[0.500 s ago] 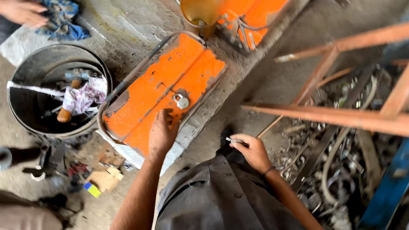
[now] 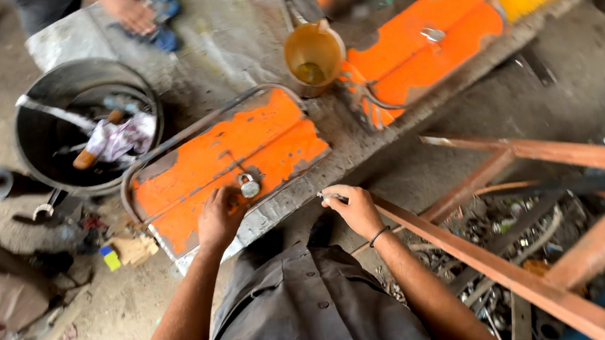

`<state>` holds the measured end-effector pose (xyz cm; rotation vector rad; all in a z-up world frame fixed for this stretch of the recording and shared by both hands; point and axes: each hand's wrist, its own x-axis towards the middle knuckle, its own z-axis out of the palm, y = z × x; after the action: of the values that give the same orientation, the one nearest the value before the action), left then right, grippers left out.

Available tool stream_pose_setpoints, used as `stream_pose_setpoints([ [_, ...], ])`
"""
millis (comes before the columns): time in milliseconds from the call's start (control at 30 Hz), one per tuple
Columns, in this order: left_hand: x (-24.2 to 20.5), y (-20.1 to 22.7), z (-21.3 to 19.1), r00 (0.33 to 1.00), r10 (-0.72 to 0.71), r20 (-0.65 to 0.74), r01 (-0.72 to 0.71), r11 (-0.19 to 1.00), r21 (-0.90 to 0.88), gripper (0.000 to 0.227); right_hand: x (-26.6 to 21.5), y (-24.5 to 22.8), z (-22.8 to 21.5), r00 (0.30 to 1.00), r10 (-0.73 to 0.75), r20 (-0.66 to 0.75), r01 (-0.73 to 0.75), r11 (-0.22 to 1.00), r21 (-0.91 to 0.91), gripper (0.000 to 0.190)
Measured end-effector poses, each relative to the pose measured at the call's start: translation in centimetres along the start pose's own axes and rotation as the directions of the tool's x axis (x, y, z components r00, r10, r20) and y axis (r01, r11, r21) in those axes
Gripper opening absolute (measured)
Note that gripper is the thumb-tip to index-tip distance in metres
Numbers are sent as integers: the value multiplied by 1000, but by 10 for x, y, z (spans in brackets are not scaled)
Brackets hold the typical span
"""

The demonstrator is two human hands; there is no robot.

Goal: The person unlocks and opens an orange metal toolbox, sorts through various wrenches and metal pieces inside the drawers, and handles several pairs of pliers and small metal components.

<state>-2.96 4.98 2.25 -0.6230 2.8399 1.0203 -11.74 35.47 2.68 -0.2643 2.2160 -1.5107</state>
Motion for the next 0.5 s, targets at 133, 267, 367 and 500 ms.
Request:
stream_pose_setpoints([
  [133,12,-22,9,1000,12,-13,-12,999,-46,35,20,-28,35,995,-57,84,65,993,-94,23],
  [267,18,-42,21,998,41,-52,-44,997,-59,24,39,-50,79,960,-247,133,271,940,-206,20],
  [367,22,-39,18,1000,-6,-26,5,1000,-21,23,50,-62,100,931,-322,170,359,888,-287,21],
  [500,27,-35,12,999,-20,-28,19,1000,-19,22,64,-70,122,945,-286,161,325,883,-338,26],
])
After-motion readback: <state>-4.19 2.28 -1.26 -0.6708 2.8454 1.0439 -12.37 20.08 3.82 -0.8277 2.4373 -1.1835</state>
